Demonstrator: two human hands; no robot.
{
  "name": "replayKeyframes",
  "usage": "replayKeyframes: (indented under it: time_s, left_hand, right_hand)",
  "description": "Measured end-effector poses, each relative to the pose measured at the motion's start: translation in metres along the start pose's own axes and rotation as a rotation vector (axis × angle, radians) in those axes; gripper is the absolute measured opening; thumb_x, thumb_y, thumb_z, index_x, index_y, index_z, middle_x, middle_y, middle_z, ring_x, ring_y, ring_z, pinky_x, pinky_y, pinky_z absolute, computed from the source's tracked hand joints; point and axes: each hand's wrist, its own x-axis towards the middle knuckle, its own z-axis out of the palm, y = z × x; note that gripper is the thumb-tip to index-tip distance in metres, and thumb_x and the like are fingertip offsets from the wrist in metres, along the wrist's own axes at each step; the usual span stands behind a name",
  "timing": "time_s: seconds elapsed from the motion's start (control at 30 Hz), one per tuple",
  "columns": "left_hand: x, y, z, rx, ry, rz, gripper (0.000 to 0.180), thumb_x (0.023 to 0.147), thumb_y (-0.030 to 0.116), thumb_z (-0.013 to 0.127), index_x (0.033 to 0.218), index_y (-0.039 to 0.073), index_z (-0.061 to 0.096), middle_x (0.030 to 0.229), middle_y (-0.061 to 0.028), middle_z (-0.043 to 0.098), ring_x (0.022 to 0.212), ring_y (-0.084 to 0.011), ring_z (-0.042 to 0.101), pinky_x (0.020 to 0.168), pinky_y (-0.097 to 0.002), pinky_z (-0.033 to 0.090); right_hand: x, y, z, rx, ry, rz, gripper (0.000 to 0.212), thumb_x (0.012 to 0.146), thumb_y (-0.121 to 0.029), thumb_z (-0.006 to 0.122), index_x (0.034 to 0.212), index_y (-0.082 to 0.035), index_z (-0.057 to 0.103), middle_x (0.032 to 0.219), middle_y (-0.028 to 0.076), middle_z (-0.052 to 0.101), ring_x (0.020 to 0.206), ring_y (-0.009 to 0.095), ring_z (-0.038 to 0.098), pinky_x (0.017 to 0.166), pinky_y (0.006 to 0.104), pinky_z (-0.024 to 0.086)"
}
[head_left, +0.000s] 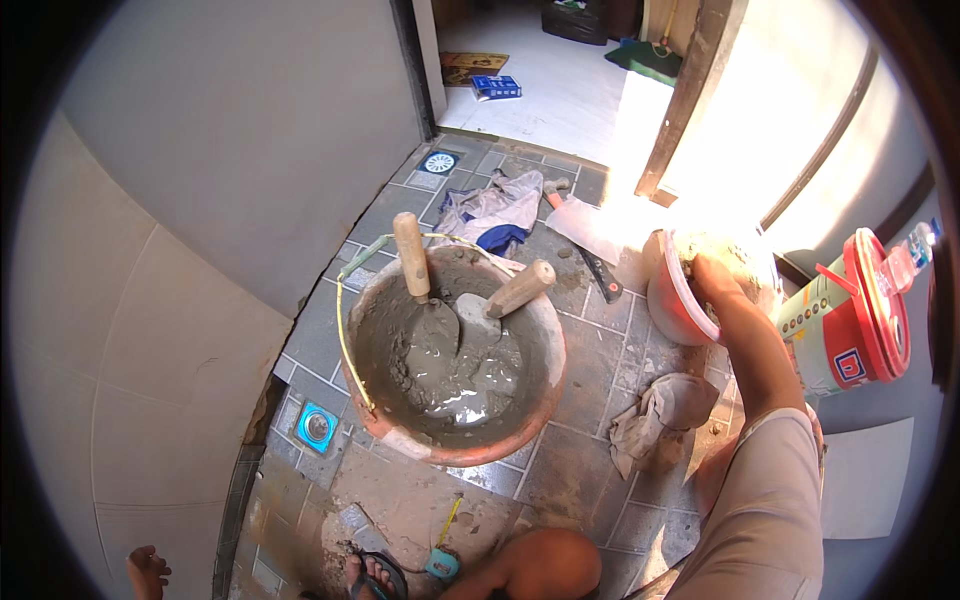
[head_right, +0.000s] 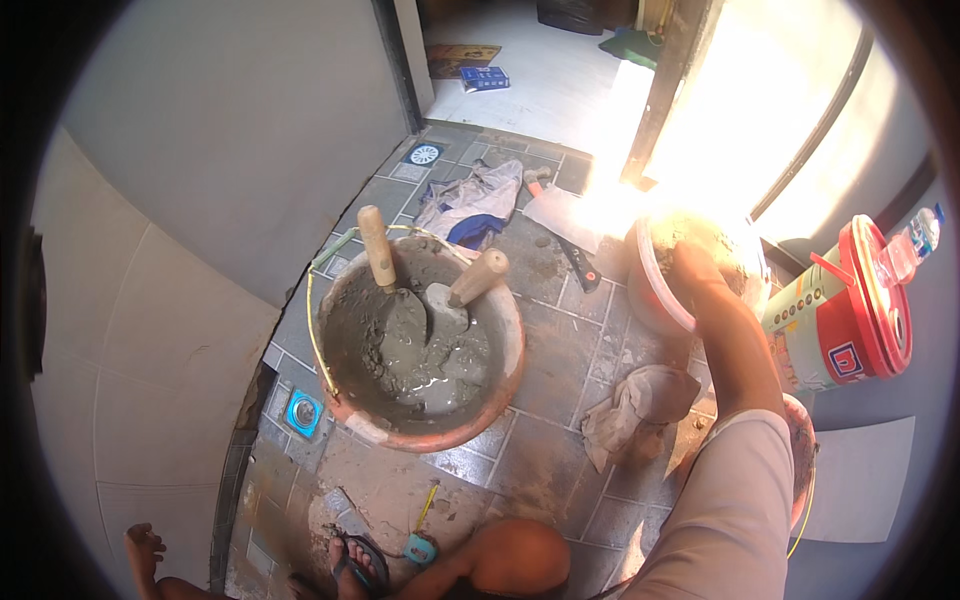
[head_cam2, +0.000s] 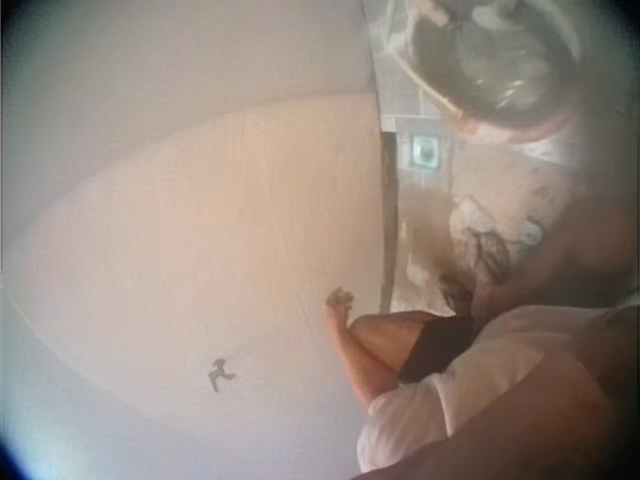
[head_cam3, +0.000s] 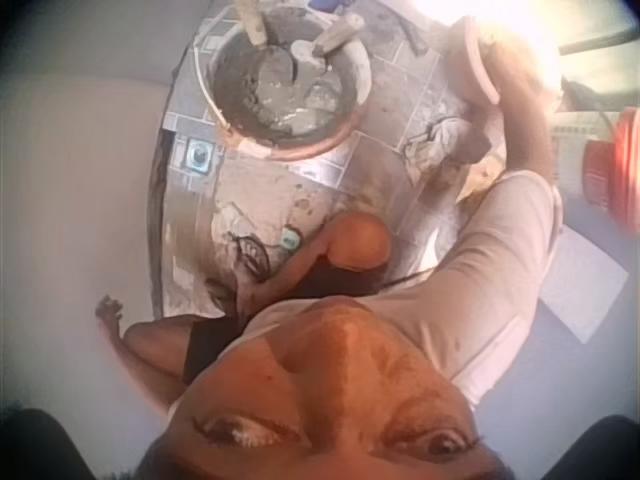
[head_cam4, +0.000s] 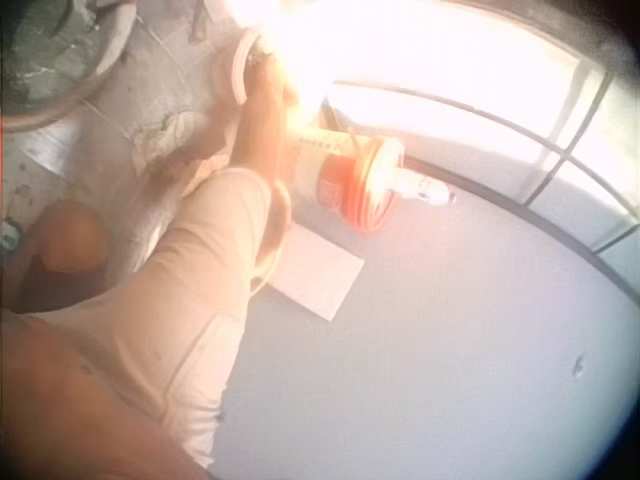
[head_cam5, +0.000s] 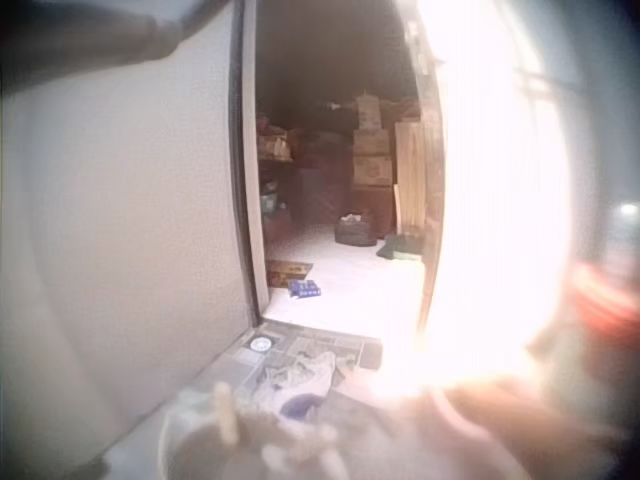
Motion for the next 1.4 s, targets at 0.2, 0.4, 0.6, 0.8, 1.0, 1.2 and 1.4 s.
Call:
replayKeyframes:
  time_s: [0.2, 0.4, 0.6, 0.8, 1.0, 1.2, 1.4]
  left_hand:
    - [-0.004, -0.037, -0.013, 0.022, 0.131, -0.048, 0.032, 0.094, 0.006, 0.060, 0.123, -0.008, 0.060, 0.079, -0.0138, 0.064, 0.061, -0.0255, 0.067, 0.045, -0.0367, 0.050]
    - [-0.026, -0.024, -0.009, 0.066, 0.077, 0.067, 0.037, 0.095, 0.003, 0.060, 0.128, -0.011, 0.055, 0.078, -0.0128, 0.061, 0.064, -0.0259, 0.067, 0.046, -0.0383, 0.048]
    - [-0.046, 0.011, -0.001, 0.021, 0.102, 0.005, 0.050, 0.085, 0.009, 0.067, 0.129, -0.014, 0.060, 0.090, -0.0189, 0.070, 0.070, -0.0255, 0.072, 0.052, -0.0352, 0.053]
    - [-0.083, 0.030, -0.010, 0.058, 0.092, 0.189, 0.046, 0.098, 0.022, 0.067, 0.134, -0.007, 0.065, 0.104, -0.0163, 0.076, 0.091, -0.0208, 0.074, 0.075, -0.0341, 0.056]
    - [-0.133, 0.025, -0.034, 0.130, 0.190, 0.339, 0.044, 0.101, 0.017, 0.065, 0.140, -0.004, 0.062, 0.114, -0.0193, 0.076, 0.103, -0.0245, 0.074, 0.092, -0.0377, 0.057]
    - [-0.219, -0.020, -0.042, -0.114, 0.363, 0.341, 0.047, 0.103, 0.009, 0.061, 0.149, -0.002, 0.056, 0.132, -0.0207, 0.070, 0.123, -0.0292, 0.070, 0.106, -0.0410, 0.053]
    - [-0.245, -0.090, -0.052, -0.136, 0.530, 0.432, 0.043, 0.104, 0.005, 0.058, 0.147, -0.003, 0.057, 0.134, -0.0212, 0.069, 0.120, -0.0308, 0.071, 0.105, -0.0434, 0.055]
  right_hand:
    - [-0.011, 0.003, 0.016, -0.045, 0.150, 0.025, 0.020, 0.089, -0.005, 0.061, 0.094, 0.006, 0.076, 0.100, 0.032, 0.073, 0.096, 0.047, 0.073, 0.086, 0.0528, 0.058]
    - [0.024, 0.045, 0.049, 0.060, 0.162, 0.020, 0.016, 0.089, -0.009, 0.062, 0.096, 0.004, 0.069, 0.103, 0.032, 0.072, 0.105, 0.048, 0.069, 0.095, 0.0534, 0.054]
    - [0.033, 0.083, 0.067, -0.012, 0.173, 0.108, 0.015, 0.089, -0.008, 0.060, 0.094, 0.003, 0.069, 0.103, 0.031, 0.072, 0.105, 0.049, 0.069, 0.091, 0.0564, 0.055]
    - [0.076, 0.153, 0.007, 1.012, 0.185, 0.560, 0.020, 0.092, -0.021, 0.076, 0.104, -0.005, 0.078, 0.086, 0.001, 0.072, 0.072, 0.020, 0.069, 0.061, 0.0350, 0.055]
    - [-0.098, -0.023, -0.138, 1.505, 0.206, -0.031, 0.032, 0.102, -0.019, 0.070, 0.130, -0.005, 0.066, 0.109, 0.000, 0.069, 0.093, 0.012, 0.064, 0.078, 0.0233, 0.051]
    - [-0.345, -0.368, -0.140, 1.521, -0.372, -0.313, 0.030, 0.090, -0.007, 0.080, 0.118, -0.003, 0.072, 0.099, 0.002, 0.069, 0.083, 0.012, 0.063, 0.074, 0.0240, 0.050]
    - [-0.474, -0.667, -0.008, 1.483, -1.116, -0.192, 0.026, 0.093, -0.005, 0.076, 0.116, 0.004, 0.069, 0.102, 0.012, 0.075, 0.089, 0.023, 0.073, 0.080, 0.0339, 0.059]
